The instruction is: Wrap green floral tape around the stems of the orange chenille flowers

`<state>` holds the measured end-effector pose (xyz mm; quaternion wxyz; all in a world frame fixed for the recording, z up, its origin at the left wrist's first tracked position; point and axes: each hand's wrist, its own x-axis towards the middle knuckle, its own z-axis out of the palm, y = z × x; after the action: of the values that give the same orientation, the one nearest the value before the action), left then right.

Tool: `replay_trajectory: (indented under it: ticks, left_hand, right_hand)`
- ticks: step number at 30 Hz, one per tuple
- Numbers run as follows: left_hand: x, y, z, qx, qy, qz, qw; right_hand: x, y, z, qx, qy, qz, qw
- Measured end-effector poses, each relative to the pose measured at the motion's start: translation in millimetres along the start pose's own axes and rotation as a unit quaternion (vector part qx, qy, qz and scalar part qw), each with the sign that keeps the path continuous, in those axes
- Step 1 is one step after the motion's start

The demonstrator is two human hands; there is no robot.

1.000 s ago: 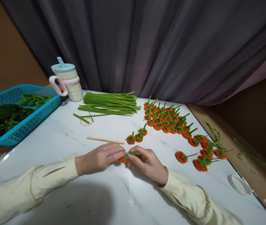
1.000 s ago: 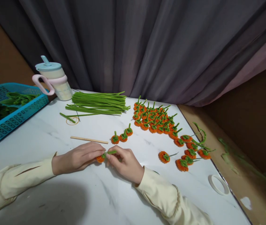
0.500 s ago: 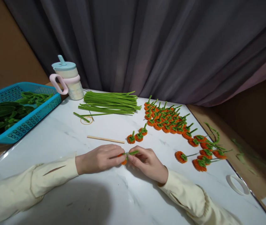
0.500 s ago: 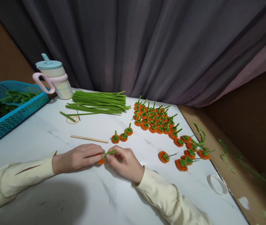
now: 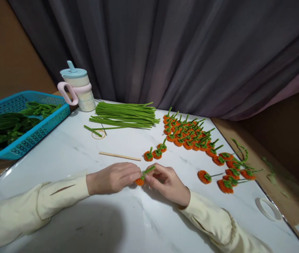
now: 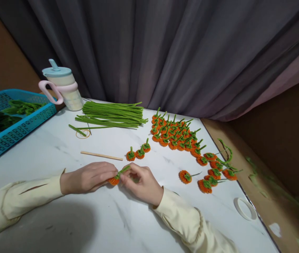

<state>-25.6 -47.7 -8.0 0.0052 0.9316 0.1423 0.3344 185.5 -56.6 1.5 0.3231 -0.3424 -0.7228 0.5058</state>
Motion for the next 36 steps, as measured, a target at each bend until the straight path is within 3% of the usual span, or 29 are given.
replay_trajectory:
  ticks: [28,36]
  left_hand:
    - [-1.1,-0.3,-0.5,-0.029,-0.002,0.037,0.999]
    - [-2.4,-0.4,0.6,-0.032,-0.002,0.043,0.999]
  right_hand:
    - [1.8,1.4,1.1,0.013,-0.017,-0.004,1.0]
    - [1.7,3.2,1.6,0.061,-0.012,-0.006,0.998]
